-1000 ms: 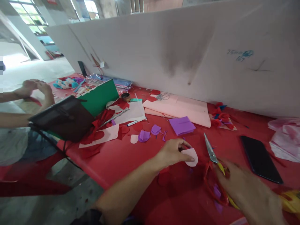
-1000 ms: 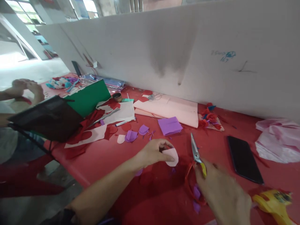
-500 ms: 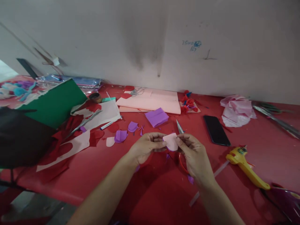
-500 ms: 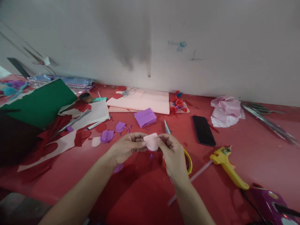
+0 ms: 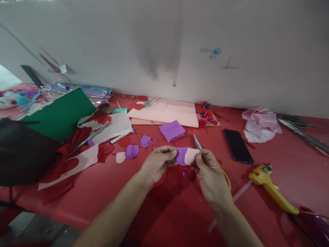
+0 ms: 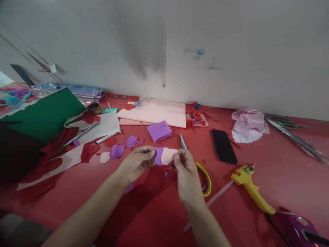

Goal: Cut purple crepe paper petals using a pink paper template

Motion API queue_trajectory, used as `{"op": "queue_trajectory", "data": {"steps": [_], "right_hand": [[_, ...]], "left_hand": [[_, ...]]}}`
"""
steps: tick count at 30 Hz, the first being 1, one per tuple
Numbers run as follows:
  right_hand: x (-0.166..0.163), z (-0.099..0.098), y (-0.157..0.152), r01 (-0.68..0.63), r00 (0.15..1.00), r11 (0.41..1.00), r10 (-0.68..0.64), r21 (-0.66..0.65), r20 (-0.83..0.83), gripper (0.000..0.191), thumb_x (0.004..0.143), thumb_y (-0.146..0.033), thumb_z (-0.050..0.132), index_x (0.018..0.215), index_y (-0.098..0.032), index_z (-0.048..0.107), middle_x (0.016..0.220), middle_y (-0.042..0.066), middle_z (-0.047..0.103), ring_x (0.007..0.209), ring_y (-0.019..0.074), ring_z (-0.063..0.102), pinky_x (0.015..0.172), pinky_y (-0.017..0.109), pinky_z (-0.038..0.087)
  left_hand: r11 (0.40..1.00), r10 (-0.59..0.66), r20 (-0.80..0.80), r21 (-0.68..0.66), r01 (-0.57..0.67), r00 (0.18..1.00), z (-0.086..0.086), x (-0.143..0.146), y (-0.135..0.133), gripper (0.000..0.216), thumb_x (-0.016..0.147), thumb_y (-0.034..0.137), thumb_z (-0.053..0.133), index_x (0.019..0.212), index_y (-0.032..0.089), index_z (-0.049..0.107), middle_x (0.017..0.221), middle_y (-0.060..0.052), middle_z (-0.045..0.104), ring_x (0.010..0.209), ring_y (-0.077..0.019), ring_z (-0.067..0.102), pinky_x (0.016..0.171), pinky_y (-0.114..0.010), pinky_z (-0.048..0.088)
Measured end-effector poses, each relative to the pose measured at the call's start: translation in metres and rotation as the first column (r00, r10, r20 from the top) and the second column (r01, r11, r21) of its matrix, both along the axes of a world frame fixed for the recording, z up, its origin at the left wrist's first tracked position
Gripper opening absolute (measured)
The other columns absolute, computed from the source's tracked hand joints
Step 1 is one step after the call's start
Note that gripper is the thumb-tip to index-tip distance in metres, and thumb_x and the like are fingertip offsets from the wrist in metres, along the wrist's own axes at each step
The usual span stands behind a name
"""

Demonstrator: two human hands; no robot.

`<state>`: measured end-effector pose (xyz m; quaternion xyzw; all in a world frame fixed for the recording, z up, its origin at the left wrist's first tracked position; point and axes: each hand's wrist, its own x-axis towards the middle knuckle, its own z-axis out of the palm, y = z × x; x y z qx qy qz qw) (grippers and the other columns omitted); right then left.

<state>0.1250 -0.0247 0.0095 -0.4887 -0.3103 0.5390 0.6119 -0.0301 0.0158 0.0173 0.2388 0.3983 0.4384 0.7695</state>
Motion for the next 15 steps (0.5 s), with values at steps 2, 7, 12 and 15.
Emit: {"op": "queue_trajectory", "data": {"steps": [2, 7, 12, 15], "right_hand": [[0.004, -0.001, 0.002, 0.065, 0.998, 0.998, -0.065, 0.014, 0.021, 0.022, 0.078, -0.039, 0.071, 0.082, -0.023, 0.056, 0.073, -0.005, 0.055, 0.06, 0.0082, 0.049, 0.053, 0.017, 0.042], [0.013, 0.0, 0.004, 0.191, 0.968, 0.981, -0.196, 0.044, 0.16, 0.024, 0.076, -0.035, 0.073, 0.089, -0.025, 0.057, 0.075, -0.005, 0.059, 0.057, 0.0096, 0.053, 0.054, 0.021, 0.044], [0.011, 0.003, 0.0, 0.058, 0.864, 0.998, -0.069, 0.038, 0.5, 0.02, 0.083, -0.034, 0.062, 0.098, -0.022, 0.067, 0.095, 0.004, 0.068, 0.084, 0.0187, 0.062, 0.08, 0.033, 0.048], [0.005, 0.006, -0.003, -0.044, 0.857, 0.993, -0.018, 0.108, 0.514, 0.015, 0.084, -0.027, 0.058, 0.092, -0.023, 0.07, 0.092, 0.003, 0.067, 0.084, 0.0184, 0.062, 0.081, 0.033, 0.048]], "left_hand": [[1.0, 0.022, -0.009, -0.01, -0.023, 1.0, 0.0, -0.002, 0.001, 0.028, 0.052, 0.027, 0.087, 0.065, 0.013, 0.066, 0.059, 0.001, 0.062, 0.053, -0.0083, 0.057, 0.058, -0.022, 0.048], [1.0, 0.02, -0.016, -0.006, -0.021, 1.0, 0.001, -0.005, 0.002, 0.023, 0.06, 0.028, 0.083, 0.069, 0.013, 0.068, 0.059, 0.0, 0.062, 0.051, -0.0074, 0.055, 0.056, -0.02, 0.047], [1.0, 0.015, 0.124, -0.02, -0.013, 0.992, 0.001, -0.004, 0.002, 0.018, 0.06, 0.018, 0.081, 0.068, 0.012, 0.066, 0.062, 0.001, 0.06, 0.055, -0.0077, 0.056, 0.058, -0.02, 0.047], [0.996, -0.011, 0.223, -0.081, 0.03, 0.975, 0.0, 0.0, 0.001, 0.012, 0.063, 0.012, 0.076, 0.068, 0.012, 0.065, 0.062, 0.0, 0.06, 0.054, -0.0077, 0.055, 0.058, -0.02, 0.046]]}}
